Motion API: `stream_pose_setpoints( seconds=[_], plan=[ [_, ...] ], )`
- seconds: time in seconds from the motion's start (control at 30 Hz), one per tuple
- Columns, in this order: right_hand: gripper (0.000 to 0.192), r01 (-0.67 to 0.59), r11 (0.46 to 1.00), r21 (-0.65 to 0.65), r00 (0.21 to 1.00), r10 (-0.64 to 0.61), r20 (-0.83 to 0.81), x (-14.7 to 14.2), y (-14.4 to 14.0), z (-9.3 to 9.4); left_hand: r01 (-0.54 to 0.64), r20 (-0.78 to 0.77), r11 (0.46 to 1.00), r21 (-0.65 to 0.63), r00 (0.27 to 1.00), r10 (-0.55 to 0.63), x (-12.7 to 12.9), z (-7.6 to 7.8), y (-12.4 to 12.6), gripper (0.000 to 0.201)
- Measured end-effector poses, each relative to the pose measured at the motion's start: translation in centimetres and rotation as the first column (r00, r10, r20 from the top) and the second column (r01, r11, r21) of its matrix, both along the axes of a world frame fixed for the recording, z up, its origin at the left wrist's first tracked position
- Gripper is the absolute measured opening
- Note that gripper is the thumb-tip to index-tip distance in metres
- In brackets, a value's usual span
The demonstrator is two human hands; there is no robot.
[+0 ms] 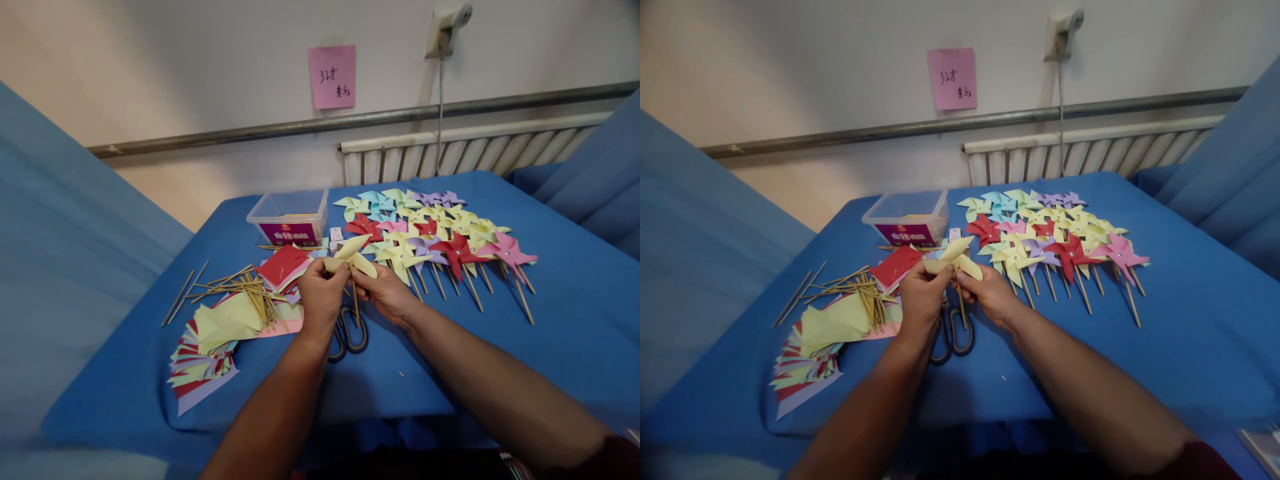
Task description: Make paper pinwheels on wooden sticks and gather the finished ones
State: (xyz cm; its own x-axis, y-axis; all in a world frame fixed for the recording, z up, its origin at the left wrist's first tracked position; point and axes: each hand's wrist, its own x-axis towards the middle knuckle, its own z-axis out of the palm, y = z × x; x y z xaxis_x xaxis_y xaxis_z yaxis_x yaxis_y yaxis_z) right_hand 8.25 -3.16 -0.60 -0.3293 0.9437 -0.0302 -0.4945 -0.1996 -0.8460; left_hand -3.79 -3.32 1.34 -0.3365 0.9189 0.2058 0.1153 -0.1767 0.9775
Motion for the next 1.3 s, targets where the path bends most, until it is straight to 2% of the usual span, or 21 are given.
stream_pose_setpoints(
  seconds=[0.3, 1.3],
  plan=[
    [0.040, 0.024, 1.000, 0.005, 1.000, -0.024, 0.009, -0.14, -0.03, 0.02, -0.018, 0.018, 1.000, -0.006, 1.000, 0.018, 0.06, 0.04, -0.09, 0.016],
    [0.033, 0.073, 0.997, 0.009, 0.997, -0.073, -0.027, -0.40, 0.01, -0.29, -0.042, -0.094, 0.999, -0.002, 0.995, 0.041, 0.22, 0.44, -0.23, 0.016]
  ],
)
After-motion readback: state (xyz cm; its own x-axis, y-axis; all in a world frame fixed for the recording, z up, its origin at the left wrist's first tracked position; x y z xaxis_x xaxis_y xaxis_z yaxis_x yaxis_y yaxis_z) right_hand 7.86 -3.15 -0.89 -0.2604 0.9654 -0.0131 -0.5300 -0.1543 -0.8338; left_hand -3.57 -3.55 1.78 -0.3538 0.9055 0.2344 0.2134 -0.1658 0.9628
